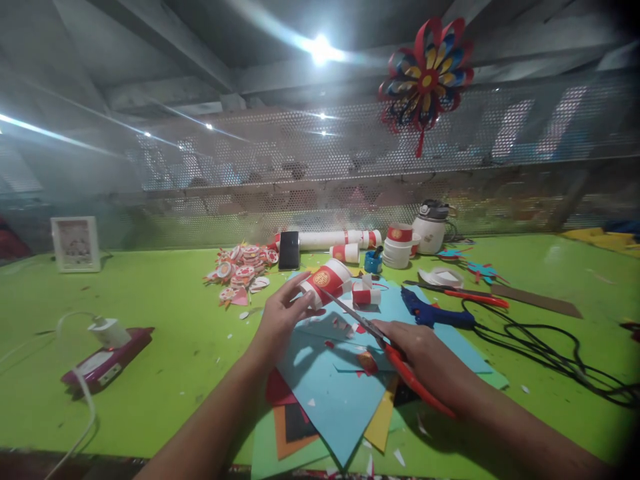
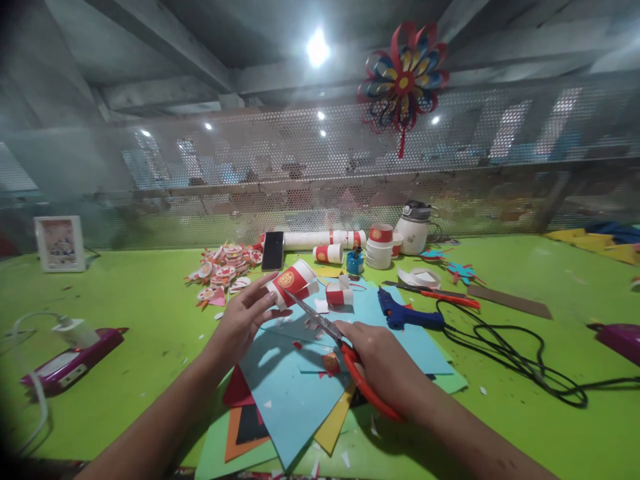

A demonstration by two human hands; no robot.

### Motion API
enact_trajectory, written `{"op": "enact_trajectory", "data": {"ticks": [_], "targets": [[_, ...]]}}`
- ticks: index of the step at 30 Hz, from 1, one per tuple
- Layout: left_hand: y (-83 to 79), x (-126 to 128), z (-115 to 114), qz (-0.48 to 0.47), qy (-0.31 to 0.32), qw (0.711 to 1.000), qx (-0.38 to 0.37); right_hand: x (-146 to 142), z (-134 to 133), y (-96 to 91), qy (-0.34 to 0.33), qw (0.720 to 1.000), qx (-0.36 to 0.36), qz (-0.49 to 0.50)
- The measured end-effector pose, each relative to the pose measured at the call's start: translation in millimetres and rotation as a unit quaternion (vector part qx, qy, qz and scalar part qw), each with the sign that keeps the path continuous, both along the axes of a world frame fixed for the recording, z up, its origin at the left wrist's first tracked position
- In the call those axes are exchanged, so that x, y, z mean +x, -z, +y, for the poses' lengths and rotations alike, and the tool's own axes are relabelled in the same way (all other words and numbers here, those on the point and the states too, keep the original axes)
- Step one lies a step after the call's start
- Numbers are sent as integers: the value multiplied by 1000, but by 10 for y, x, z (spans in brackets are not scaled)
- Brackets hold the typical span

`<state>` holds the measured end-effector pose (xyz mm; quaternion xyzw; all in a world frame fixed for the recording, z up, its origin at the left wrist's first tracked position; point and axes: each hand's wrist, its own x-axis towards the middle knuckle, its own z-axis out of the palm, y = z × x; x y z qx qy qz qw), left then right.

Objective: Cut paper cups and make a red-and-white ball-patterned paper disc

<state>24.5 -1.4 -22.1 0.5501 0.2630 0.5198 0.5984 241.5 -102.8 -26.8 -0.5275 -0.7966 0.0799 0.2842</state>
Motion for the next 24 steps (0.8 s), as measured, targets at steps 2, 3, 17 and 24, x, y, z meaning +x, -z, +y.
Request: {"op": "enact_trajectory", "data": {"ticks": [2,3,17,24], "targets": [[14,4,9,10,-12,1000,3,10,15,16,9,1000,2,-2],[21,8,10,21,-22,999,11,15,22,24,10,1000,2,-1],[40,60,-69,91,-98,990,54,-57,-19,11,18,999,-24,12],[77,67,-37,87,-94,991,35,-60,-14,31,30,999,-11,-11]]}}
